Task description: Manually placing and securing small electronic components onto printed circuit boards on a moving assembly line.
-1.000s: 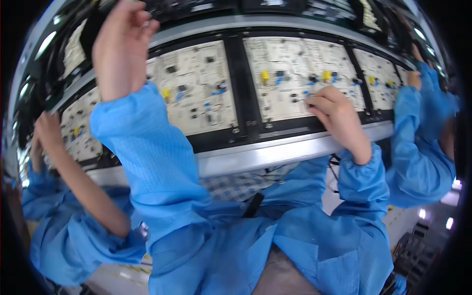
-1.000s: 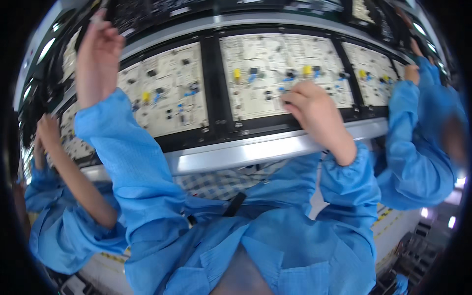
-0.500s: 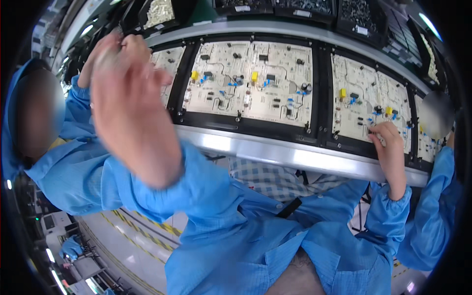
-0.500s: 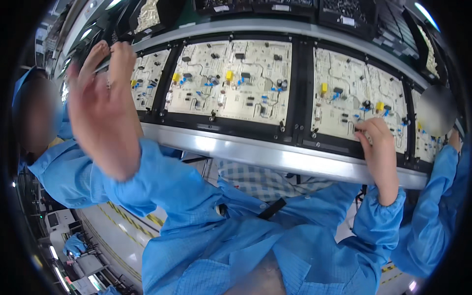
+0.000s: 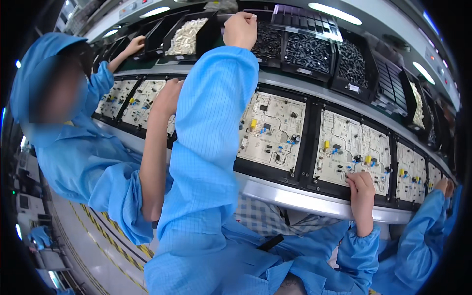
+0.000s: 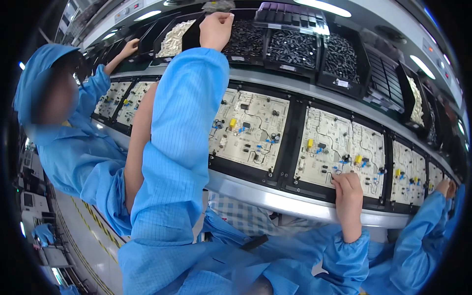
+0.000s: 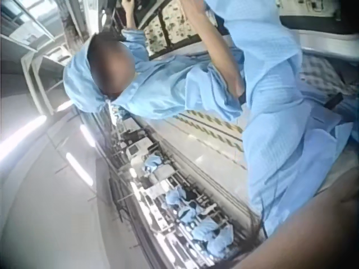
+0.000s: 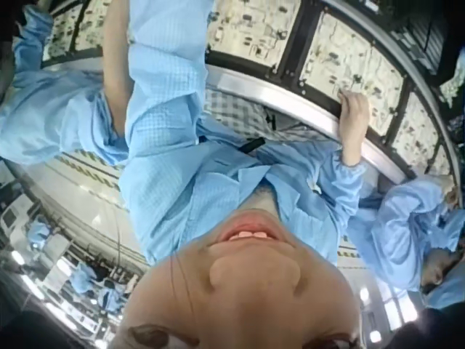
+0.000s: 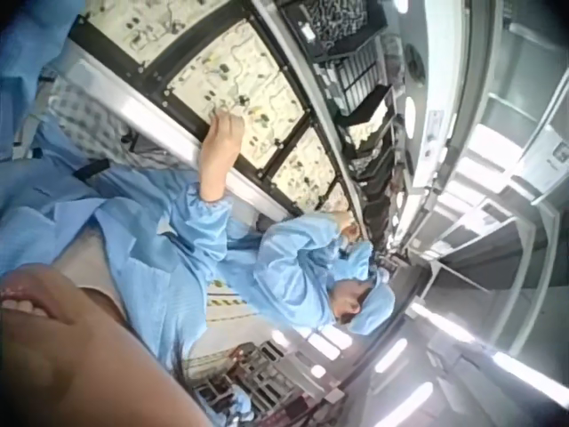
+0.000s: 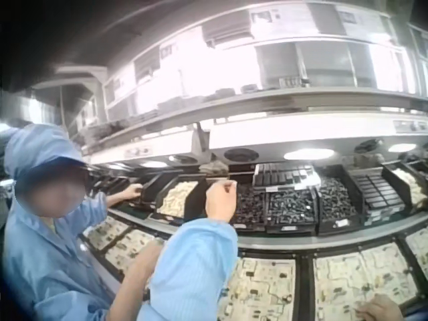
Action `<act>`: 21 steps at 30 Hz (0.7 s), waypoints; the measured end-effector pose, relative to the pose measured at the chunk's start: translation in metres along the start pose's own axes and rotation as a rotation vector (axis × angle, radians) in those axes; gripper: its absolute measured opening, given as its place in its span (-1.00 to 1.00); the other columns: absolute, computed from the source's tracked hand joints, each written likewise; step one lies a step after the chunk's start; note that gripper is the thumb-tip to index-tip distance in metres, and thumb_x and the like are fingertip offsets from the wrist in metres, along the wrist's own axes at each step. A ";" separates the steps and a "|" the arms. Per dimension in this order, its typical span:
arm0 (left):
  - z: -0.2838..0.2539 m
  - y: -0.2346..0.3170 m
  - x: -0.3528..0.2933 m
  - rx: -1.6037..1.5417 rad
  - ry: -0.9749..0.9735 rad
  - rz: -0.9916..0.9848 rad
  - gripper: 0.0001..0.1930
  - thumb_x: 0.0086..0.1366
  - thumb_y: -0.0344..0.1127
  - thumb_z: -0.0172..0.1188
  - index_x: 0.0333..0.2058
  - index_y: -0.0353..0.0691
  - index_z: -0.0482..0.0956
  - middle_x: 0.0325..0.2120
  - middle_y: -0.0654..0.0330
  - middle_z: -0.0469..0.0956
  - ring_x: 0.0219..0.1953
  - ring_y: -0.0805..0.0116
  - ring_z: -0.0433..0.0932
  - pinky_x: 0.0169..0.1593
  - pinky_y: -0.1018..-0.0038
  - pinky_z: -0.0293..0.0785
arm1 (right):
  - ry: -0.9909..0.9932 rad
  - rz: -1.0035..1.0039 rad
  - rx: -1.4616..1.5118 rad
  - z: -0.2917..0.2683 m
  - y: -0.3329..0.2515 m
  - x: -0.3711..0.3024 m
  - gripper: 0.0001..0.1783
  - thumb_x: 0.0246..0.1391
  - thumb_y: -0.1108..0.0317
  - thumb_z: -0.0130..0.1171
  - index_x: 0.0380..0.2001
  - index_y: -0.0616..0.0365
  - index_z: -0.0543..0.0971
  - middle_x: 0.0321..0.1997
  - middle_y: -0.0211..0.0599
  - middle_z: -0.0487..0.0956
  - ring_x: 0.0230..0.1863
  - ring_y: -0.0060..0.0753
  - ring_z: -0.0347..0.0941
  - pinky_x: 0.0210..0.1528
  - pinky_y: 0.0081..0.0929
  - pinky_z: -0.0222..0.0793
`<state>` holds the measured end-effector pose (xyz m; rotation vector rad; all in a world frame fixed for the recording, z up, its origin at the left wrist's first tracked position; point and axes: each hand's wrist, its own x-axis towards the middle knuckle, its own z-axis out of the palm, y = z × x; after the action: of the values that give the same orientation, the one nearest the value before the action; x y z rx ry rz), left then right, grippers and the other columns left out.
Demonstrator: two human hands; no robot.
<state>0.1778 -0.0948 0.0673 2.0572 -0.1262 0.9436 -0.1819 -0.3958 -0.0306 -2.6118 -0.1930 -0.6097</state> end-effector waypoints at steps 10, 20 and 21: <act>-0.039 -0.142 0.112 0.531 0.080 -0.082 -0.74 0.22 -0.12 0.18 -0.26 -0.13 0.69 -0.29 -0.01 0.64 -0.15 -0.01 0.60 -0.03 0.19 0.50 | 0.005 0.031 -0.066 0.003 -0.011 0.003 -0.81 -0.12 0.63 0.23 -0.34 0.28 0.59 -0.37 -0.12 0.51 -0.32 -0.08 0.46 -0.28 -0.31 0.41; -0.018 -0.101 0.122 0.393 -0.009 0.164 -0.69 0.20 0.01 0.15 -0.23 -0.04 0.64 -0.22 0.08 0.61 -0.04 0.02 0.53 0.01 0.12 0.45 | -0.295 -0.230 -0.386 -0.023 -0.034 0.074 -0.69 -0.02 0.43 0.20 -0.15 0.16 0.49 -0.41 -0.20 0.45 -0.31 -0.09 0.45 -0.34 -0.23 0.42; -0.001 -0.081 0.105 0.333 -0.060 0.195 -0.69 0.18 -0.03 0.19 -0.29 -0.13 0.66 -0.39 -0.01 0.64 -0.25 0.01 0.62 -0.12 0.25 0.51 | -0.237 -0.337 -0.441 -0.019 -0.031 0.103 -0.69 0.00 0.39 0.19 -0.14 0.13 0.47 -0.42 -0.21 0.44 -0.32 -0.08 0.45 -0.36 -0.22 0.41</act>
<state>0.2849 -0.0176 0.0836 2.4146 -0.2168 1.0796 -0.1040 -0.3731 0.0431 -3.1090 -0.6500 -0.4922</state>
